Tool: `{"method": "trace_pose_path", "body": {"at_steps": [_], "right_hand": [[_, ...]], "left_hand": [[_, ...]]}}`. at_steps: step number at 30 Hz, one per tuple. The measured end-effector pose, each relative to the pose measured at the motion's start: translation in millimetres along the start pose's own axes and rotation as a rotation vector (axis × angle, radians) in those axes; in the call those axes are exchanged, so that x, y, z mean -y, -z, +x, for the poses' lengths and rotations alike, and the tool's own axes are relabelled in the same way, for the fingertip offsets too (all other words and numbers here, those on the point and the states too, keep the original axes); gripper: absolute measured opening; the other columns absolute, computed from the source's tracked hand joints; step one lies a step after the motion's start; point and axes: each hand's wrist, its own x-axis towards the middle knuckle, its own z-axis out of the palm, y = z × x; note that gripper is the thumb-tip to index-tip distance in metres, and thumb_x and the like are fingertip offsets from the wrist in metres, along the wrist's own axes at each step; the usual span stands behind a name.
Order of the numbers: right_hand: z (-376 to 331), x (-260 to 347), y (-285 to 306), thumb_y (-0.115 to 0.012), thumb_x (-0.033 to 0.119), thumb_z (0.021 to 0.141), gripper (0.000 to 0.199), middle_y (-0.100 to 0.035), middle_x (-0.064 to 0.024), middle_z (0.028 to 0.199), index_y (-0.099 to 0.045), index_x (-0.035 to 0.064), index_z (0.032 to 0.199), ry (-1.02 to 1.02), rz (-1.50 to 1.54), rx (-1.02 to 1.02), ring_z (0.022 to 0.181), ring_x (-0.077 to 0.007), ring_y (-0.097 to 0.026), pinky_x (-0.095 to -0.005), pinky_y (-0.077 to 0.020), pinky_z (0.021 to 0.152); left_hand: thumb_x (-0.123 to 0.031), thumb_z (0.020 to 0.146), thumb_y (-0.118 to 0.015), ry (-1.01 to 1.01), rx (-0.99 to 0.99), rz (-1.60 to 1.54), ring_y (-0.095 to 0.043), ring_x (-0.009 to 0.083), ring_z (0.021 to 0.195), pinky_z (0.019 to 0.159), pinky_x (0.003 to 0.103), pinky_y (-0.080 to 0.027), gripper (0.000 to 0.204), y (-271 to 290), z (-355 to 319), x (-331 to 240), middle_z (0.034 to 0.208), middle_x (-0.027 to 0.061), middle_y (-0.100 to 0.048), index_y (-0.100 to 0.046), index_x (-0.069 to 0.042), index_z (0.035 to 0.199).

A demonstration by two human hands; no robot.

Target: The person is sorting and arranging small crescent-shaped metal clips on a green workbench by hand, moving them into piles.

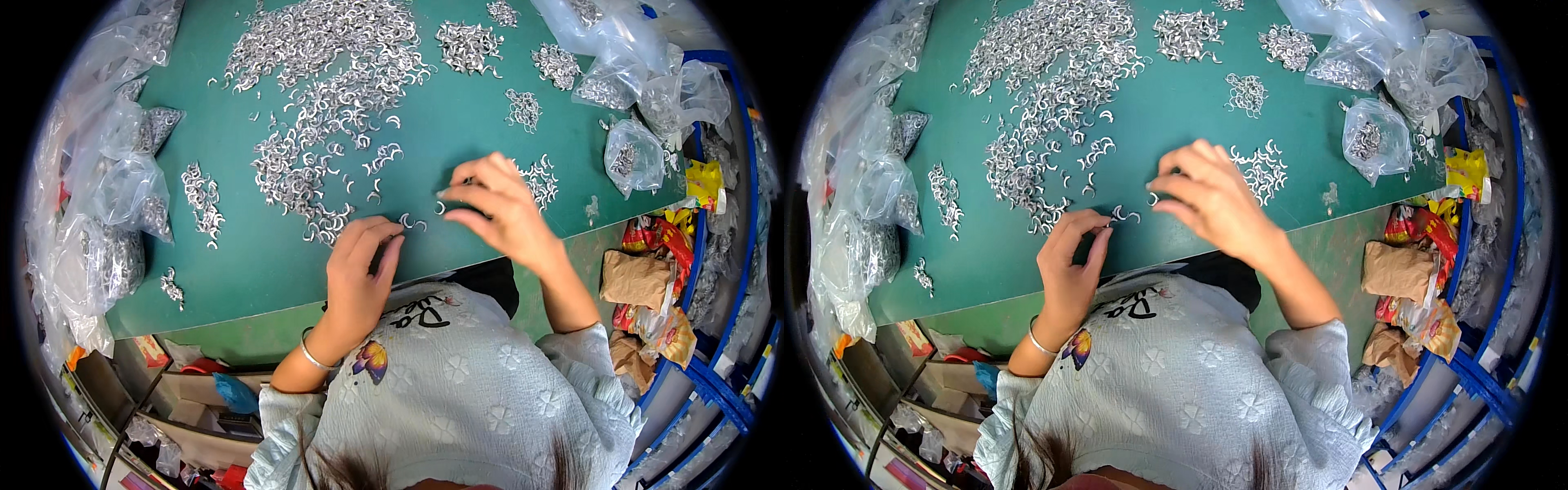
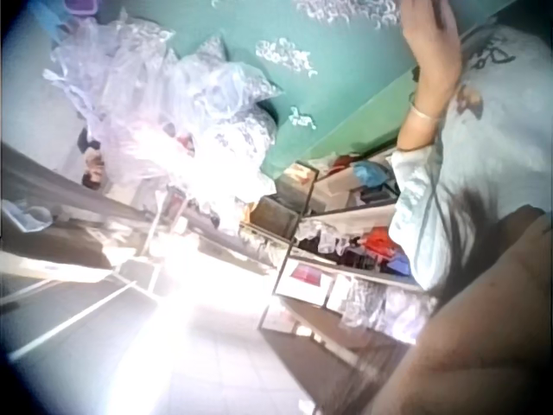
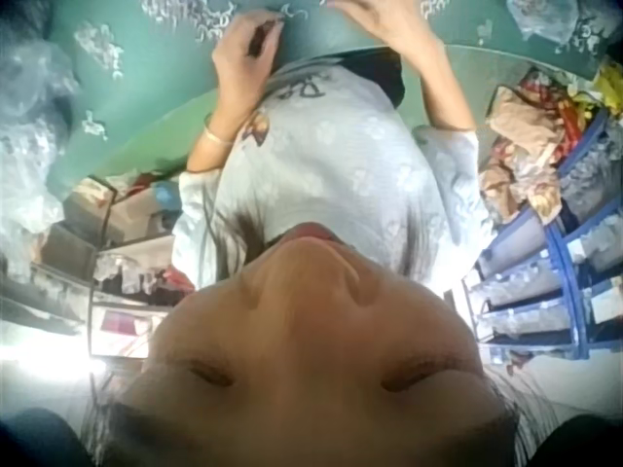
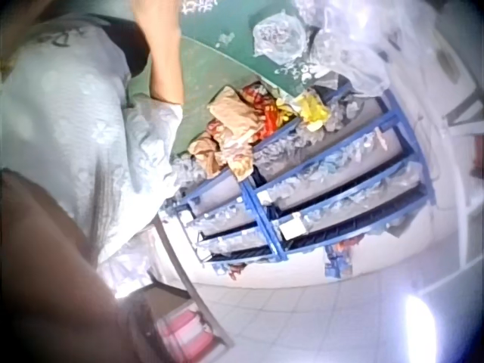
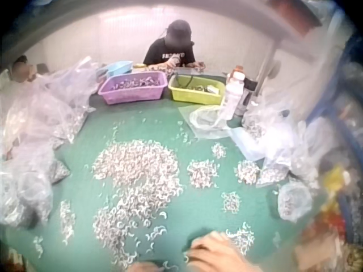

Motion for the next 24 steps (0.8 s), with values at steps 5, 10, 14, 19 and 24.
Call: {"method": "trace_pose_path", "body": {"at_steps": [5,10,14,19,24], "right_hand": [[-16.0,3.0,-17.9,-0.075,0.008,0.071,0.018,-0.058,-0.0039,0.095,-0.066,0.0063,0.086,0.041,-0.088,0.004,0.089,-0.0220,-0.053,-0.0352,-0.0385,0.075],[-24.1,16.3,-33.7,-0.072,0.009,0.073,0.015,-0.060,-0.0046,0.094,-0.067,0.0058,0.087,0.126,0.000,-0.002,0.086,-0.0223,-0.054,-0.0352,-0.0388,0.074],[-21.6,16.4,-33.1,-0.076,0.011,0.073,0.021,-0.061,-0.0055,0.094,-0.067,0.0052,0.091,0.050,0.050,-0.091,0.085,-0.0239,-0.054,-0.0354,-0.0387,0.073],[-15.7,27.1,-38.6,-0.077,0.011,0.073,0.019,-0.060,-0.0047,0.094,-0.067,0.0053,0.089,-0.011,-0.061,-0.037,0.086,-0.0239,-0.053,-0.0362,-0.0381,0.073],[-20.4,24.7,-34.5,-0.075,0.009,0.075,0.016,-0.059,-0.0044,0.092,-0.067,0.0049,0.088,-0.071,0.046,-0.052,0.085,-0.0235,-0.053,-0.0356,-0.0372,0.075]], "left_hand": [[0.007,0.078,-0.071,-0.026,-0.030,0.168,-0.062,0.0276,0.088,0.078,0.033,-0.050,0.024,6.4,-3.6,-3.6,0.098,0.0124,-0.063,-0.066,0.000,0.100],[0.003,0.077,-0.073,-0.003,0.034,0.297,-0.059,0.0309,0.095,0.083,0.038,-0.048,0.032,12.2,-13.7,-4.5,0.105,0.0129,-0.061,-0.065,-0.001,0.107],[0.002,0.078,-0.071,-0.053,0.083,0.316,-0.057,0.0292,0.094,0.081,0.037,-0.044,0.033,7.1,-19.4,0.9,0.107,0.0114,-0.061,-0.064,-0.002,0.110],[0.001,0.079,-0.070,-0.120,0.122,0.284,-0.056,0.0272,0.092,0.078,0.036,-0.041,0.032,4.1,-16.0,6.0,0.106,0.0093,-0.061,-0.064,-0.003,0.110],[-0.004,0.078,-0.073,-0.108,0.012,0.298,-0.055,0.0255,0.091,0.077,0.036,-0.038,0.032,2.4,-18.7,4.8,0.102,0.0080,-0.060,-0.065,-0.005,0.109]]}}
